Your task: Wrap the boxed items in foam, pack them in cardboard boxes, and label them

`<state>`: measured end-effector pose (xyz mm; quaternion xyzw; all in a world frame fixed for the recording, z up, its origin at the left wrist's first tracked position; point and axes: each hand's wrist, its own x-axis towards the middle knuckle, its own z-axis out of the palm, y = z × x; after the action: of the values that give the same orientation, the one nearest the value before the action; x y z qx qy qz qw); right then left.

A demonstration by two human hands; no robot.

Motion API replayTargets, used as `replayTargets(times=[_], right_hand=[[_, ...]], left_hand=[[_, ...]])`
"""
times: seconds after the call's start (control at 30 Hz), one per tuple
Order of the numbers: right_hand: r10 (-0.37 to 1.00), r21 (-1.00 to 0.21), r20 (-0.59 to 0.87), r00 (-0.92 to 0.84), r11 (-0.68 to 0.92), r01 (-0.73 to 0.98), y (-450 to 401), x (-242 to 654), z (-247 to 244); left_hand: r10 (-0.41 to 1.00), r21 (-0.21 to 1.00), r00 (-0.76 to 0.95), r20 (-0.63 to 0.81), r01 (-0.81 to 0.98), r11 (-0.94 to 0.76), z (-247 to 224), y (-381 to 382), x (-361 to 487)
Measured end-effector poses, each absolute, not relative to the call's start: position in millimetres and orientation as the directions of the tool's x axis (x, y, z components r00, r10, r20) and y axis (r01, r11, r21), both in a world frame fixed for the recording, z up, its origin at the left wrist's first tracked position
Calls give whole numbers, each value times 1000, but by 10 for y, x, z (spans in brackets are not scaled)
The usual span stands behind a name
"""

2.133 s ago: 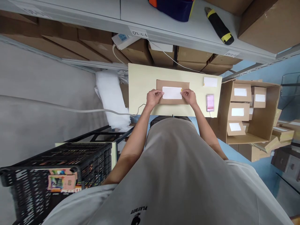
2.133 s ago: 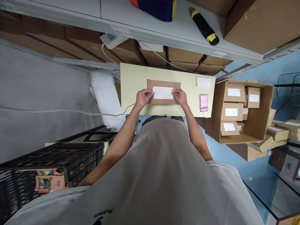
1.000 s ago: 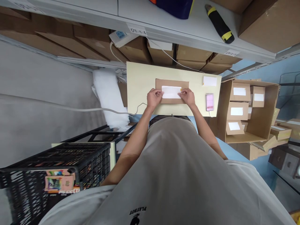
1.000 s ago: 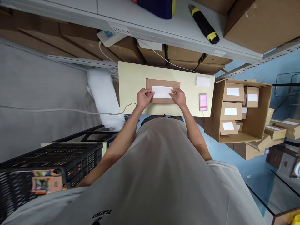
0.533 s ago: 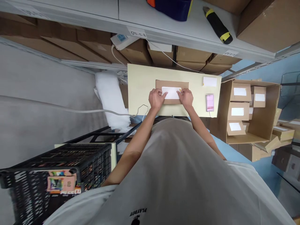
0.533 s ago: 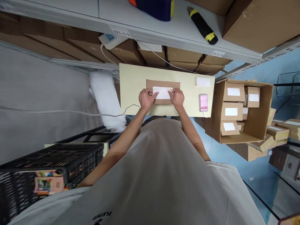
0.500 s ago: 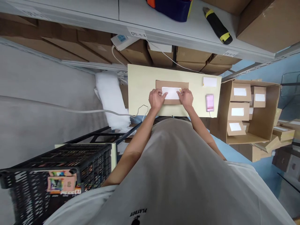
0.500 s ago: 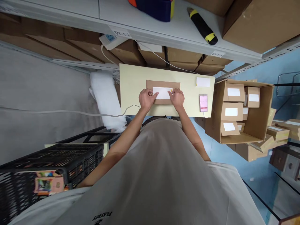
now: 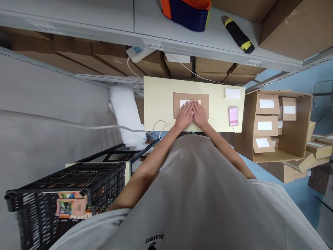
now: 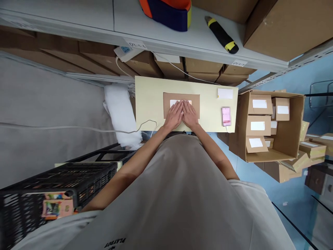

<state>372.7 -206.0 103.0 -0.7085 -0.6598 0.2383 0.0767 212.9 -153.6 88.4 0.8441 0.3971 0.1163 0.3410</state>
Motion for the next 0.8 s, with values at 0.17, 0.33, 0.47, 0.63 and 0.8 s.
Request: replayTargets(times=[0.17, 0.33, 0.47, 0.63, 0.8], right_hand=[[968, -396, -248, 38, -137, 908, -2157, 3722, 928], [969, -375, -237, 63, -152, 914, -2140, 3760, 923], [966, -331, -253, 53, -138, 933, -2106, 3728, 981], [960, -315, -278, 23, -114, 942, -1972, 3686, 1023], [964, -355, -263, 37, -132, 926, -1889, 3658, 1013]], left_hand=[[763, 601, 621, -182, 684, -414, 841, -1625, 2049], [805, 561, 562, -190, 735, -381, 839, -1585, 2071], [807, 535, 554, -203, 753, -382, 905, -1600, 2139], [823, 473, 525, -218, 794, -382, 1042, -1580, 2221], [872, 417, 440, -216, 849, -325, 1119, -1486, 2342]])
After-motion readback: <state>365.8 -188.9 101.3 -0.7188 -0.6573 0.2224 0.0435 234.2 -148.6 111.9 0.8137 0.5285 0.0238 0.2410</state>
